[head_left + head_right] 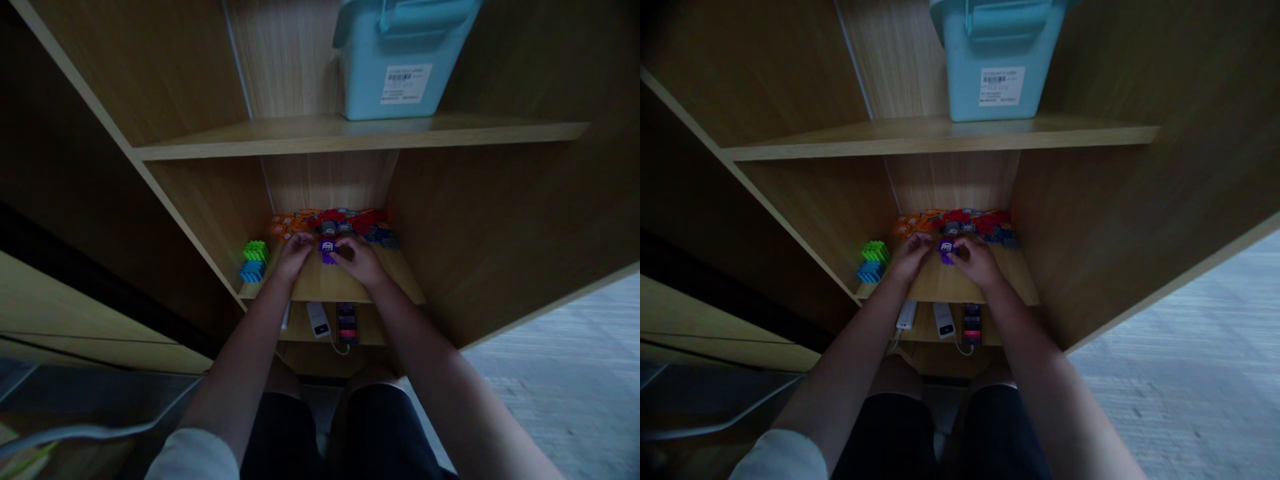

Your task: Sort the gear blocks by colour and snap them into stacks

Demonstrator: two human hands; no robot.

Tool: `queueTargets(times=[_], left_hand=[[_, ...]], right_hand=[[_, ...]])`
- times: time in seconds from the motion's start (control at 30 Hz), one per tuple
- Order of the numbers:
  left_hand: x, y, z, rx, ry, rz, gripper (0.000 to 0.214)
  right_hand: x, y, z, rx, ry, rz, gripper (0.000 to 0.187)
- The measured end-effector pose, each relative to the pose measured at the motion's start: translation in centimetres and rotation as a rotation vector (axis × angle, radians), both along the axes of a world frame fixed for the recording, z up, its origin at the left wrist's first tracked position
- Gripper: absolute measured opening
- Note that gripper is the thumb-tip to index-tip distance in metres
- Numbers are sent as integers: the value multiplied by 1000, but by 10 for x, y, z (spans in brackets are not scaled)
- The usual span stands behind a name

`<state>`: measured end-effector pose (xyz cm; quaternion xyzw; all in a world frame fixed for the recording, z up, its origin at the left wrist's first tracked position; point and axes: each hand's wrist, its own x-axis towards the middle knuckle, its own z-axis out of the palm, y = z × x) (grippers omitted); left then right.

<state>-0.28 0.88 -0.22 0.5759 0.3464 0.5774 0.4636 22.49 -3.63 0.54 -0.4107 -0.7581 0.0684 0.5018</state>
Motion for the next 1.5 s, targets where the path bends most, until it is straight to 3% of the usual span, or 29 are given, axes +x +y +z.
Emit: queueTargets(times=[0.4, 0.67, 1.5], left_hand=[[2, 5, -4, 121, 194, -177, 47], [9, -5, 3, 68, 179, -181, 46], [10, -3, -2, 74, 229, -180, 49]], right_hand=[[8, -1, -7, -67, -57, -67, 19], [8, -1, -6, -64, -105, -71, 21], [9, -1, -9, -120, -108, -17, 25]])
